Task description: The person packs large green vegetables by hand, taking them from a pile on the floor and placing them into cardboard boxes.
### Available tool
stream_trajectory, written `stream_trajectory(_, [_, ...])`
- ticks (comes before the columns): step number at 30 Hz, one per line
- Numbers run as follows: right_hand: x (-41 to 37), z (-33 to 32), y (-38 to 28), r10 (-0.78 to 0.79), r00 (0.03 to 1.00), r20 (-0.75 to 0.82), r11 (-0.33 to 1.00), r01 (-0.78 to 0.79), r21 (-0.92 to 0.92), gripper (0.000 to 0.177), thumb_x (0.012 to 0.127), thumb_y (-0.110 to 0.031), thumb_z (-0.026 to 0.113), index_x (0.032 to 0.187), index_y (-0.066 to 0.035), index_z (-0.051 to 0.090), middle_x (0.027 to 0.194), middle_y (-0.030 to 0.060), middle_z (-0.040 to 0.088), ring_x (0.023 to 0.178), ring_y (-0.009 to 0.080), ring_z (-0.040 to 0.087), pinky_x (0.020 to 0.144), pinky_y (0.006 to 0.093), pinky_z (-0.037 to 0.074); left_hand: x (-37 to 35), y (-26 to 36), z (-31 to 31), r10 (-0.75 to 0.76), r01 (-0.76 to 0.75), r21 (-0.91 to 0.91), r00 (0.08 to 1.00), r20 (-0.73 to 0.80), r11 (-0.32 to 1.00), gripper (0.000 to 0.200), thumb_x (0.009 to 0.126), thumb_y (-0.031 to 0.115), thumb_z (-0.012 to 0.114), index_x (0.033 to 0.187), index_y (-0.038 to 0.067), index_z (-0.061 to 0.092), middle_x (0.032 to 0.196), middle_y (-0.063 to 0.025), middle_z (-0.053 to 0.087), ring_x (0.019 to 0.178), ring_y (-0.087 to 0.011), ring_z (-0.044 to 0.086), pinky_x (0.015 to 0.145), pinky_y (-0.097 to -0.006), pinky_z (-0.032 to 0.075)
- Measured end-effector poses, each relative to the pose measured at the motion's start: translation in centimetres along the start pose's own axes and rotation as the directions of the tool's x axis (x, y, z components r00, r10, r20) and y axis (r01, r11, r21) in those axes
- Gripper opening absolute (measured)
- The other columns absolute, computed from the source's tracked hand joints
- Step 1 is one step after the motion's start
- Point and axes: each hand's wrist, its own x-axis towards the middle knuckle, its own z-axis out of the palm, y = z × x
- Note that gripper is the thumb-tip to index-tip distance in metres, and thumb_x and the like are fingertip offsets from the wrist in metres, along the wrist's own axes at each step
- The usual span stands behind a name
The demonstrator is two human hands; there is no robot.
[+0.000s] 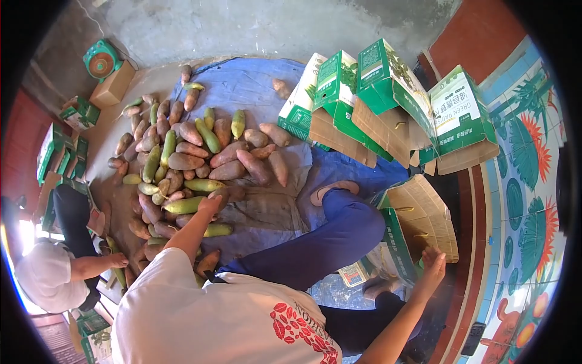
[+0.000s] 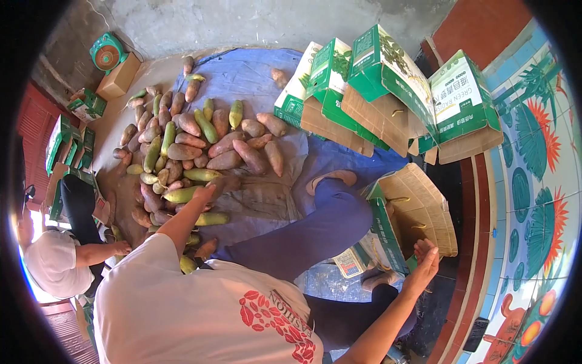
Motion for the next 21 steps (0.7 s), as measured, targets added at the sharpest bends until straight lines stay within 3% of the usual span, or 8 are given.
stream_trajectory(6, [-0.5, 0.6, 0.2, 0.094, 0.995, 0.014, 0.995, -0.095, 0.013, 0.050, 0.098, -0.044, 0.040, 0.110, 0.001, 0.058, 0.099, 0.0118, 0.063, 0.088, 0.0176, 0.059, 0.080, 0.0295, 0.046, 0.0, -0.6, 0.1, 0.021, -0.020, -0.061, 0.999, 0.029, 0.998, 0.067, 0.079, 0.047, 0.065, 0.125, -0.001, 0.050, 0.114, -0.0175, 0.058, 0.088, -0.0312, 0.063, 0.059, -0.0411, 0.056])
stream_trajectory(9, [-0.5, 0.7, 0.1, 0.069, 0.998, -0.007, 0.997, -0.068, 0.033, 0.052, 0.098, -0.046, 0.038, 0.109, 0.000, 0.059, 0.097, 0.0116, 0.064, 0.085, 0.0168, 0.061, 0.077, 0.0280, 0.048, -0.8, 0.3, 0.1, -0.017, 0.017, -0.043, 1.000, 0.007, 0.999, 0.065, 0.080, 0.046, 0.066, 0.123, 0.000, 0.051, 0.114, -0.0173, 0.058, 0.088, -0.0316, 0.063, 0.060, -0.0407, 0.056])
stream_trajectory(15, [-0.5, 0.5, 0.2, 0.098, 0.995, -0.017, 0.991, -0.096, 0.091, 0.053, 0.098, -0.046, 0.038, 0.110, 0.001, 0.059, 0.097, 0.0113, 0.064, 0.086, 0.0168, 0.060, 0.078, 0.0277, 0.047, -1.4, 0.4, 0.1, -0.134, 0.128, -0.296, 0.991, 0.000, 0.946, 0.056, 0.079, 0.045, 0.065, 0.117, 0.005, 0.054, 0.102, -0.0136, 0.060, 0.079, -0.0299, 0.062, 0.062, -0.0395, 0.053])
stream_trajectory(21, [-0.3, 0.2, 0.0, 0.113, 0.993, -0.027, 0.987, -0.109, 0.120, 0.053, 0.099, -0.046, 0.037, 0.111, 0.001, 0.057, 0.097, 0.0116, 0.064, 0.087, 0.0172, 0.060, 0.080, 0.0285, 0.047, -3.3, 1.7, -1.6, -0.128, 0.181, -0.564, 0.983, 0.133, 0.806, 0.051, 0.084, 0.048, 0.058, 0.114, 0.007, 0.052, 0.090, -0.0110, 0.060, 0.069, -0.0258, 0.062, 0.057, -0.0359, 0.049])
